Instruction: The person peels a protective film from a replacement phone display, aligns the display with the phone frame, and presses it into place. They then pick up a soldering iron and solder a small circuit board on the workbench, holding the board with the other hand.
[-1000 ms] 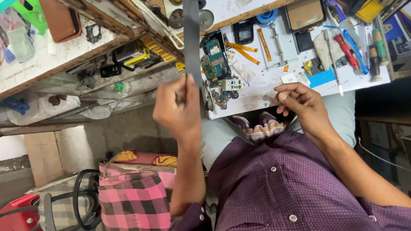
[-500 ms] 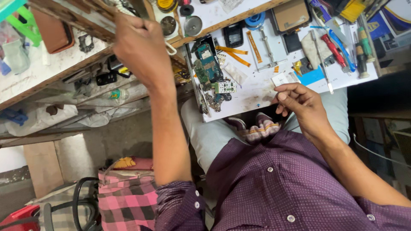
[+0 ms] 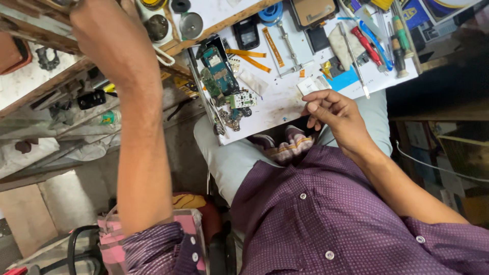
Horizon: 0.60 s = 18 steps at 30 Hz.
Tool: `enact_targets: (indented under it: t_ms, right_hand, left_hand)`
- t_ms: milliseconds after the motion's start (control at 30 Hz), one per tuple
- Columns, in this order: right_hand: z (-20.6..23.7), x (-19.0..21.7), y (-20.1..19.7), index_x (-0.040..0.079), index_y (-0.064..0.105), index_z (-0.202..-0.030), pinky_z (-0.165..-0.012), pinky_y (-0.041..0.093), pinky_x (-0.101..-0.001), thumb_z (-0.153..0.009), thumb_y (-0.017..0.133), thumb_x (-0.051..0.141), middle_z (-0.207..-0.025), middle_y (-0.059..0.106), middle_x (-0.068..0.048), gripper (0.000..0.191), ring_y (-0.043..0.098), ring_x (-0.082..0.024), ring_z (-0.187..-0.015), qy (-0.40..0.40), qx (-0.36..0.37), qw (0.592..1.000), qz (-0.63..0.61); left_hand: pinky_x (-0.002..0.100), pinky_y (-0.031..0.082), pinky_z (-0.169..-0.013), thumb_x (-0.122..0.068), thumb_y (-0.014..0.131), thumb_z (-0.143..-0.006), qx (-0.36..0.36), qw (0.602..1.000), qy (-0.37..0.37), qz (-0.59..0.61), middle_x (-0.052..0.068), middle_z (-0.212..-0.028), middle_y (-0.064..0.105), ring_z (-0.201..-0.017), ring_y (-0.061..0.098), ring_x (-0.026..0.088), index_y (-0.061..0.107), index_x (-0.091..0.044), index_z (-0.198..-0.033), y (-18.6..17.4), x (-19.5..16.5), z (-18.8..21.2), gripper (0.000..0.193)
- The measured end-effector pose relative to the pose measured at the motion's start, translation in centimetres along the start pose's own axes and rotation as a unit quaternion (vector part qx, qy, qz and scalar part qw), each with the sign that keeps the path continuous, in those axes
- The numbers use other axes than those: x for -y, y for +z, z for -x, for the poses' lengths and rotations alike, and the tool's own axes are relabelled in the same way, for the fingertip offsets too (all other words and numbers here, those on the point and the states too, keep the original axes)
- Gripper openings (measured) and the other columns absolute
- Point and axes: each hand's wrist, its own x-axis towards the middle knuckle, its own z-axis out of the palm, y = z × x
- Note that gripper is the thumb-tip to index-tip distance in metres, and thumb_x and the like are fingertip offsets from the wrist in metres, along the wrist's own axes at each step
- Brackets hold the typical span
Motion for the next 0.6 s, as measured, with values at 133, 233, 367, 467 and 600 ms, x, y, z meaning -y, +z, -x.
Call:
enact_targets:
  t_ms: [133,233,367,467,600]
  right_hand:
    - [0.3,0.2,-0.6,0.001,0.068,-0.120,-0.068,0.051,-0.0253,-0.102,0.065,0.013,-0.099,0.074,-0.009,0.022,0.066,-0.012,-0.076,-0.001,-0.009,1.000,0.015]
    - [0.3,0.7,-1.2,0.001,0.067,-0.121,-0.068,0.051,-0.0255,-0.102,0.065,0.012,-0.099,0.074,-0.009,0.022,0.066,-0.012,-0.076,-0.009,-0.021,0.999,0.022]
    - [0.6,1.3,-2.2,0.000,0.066,-0.122,-0.070,0.051,-0.0254,-0.103,0.065,0.010,-0.100,0.074,-0.009,0.021,0.066,-0.012,-0.077,-0.026,-0.045,0.998,0.019]
    - [0.9,1.6,-2.7,0.000,0.066,-0.124,-0.071,0.051,-0.0256,-0.105,0.065,0.008,-0.100,0.072,-0.009,0.020,0.066,-0.013,-0.078,-0.038,-0.059,0.997,0.011]
    - [0.9,1.6,-3.5,0.000,0.065,-0.125,-0.073,0.051,-0.0253,-0.106,0.065,0.007,-0.102,0.072,-0.009,0.021,0.066,-0.013,-0.079,-0.047,-0.074,0.996,0.007]
  left_hand:
    - [0.047,0.052,-0.062,0.005,0.077,-0.081,0.045,0.997,0.054,0.043,0.025,-0.080,0.067,-0.076,0.068,0.045,0.062,0.008,-0.088,-0.5,0.7,1.1,0.017]
    - [0.048,0.053,-0.069,0.012,0.066,-0.085,0.068,0.993,0.069,0.071,0.025,-0.089,0.066,-0.084,0.067,0.045,0.059,0.008,-0.096,-0.4,1.5,2.2,0.013]
    - [0.049,0.050,-0.067,0.003,0.063,-0.097,0.090,0.994,0.019,0.066,0.024,-0.085,0.064,-0.081,0.064,0.046,0.056,0.006,-0.091,0.9,2.6,2.9,0.010]
    - [0.049,0.051,-0.067,0.002,0.060,-0.098,0.057,0.996,0.012,0.074,0.023,-0.084,0.064,-0.079,0.063,0.046,0.057,0.006,-0.092,2.2,3.0,2.8,0.007]
    - [0.047,0.050,-0.063,0.000,0.063,-0.093,0.012,0.995,0.065,0.070,0.022,-0.078,0.062,-0.072,0.063,0.044,0.057,0.004,-0.089,1.5,2.7,2.7,0.009]
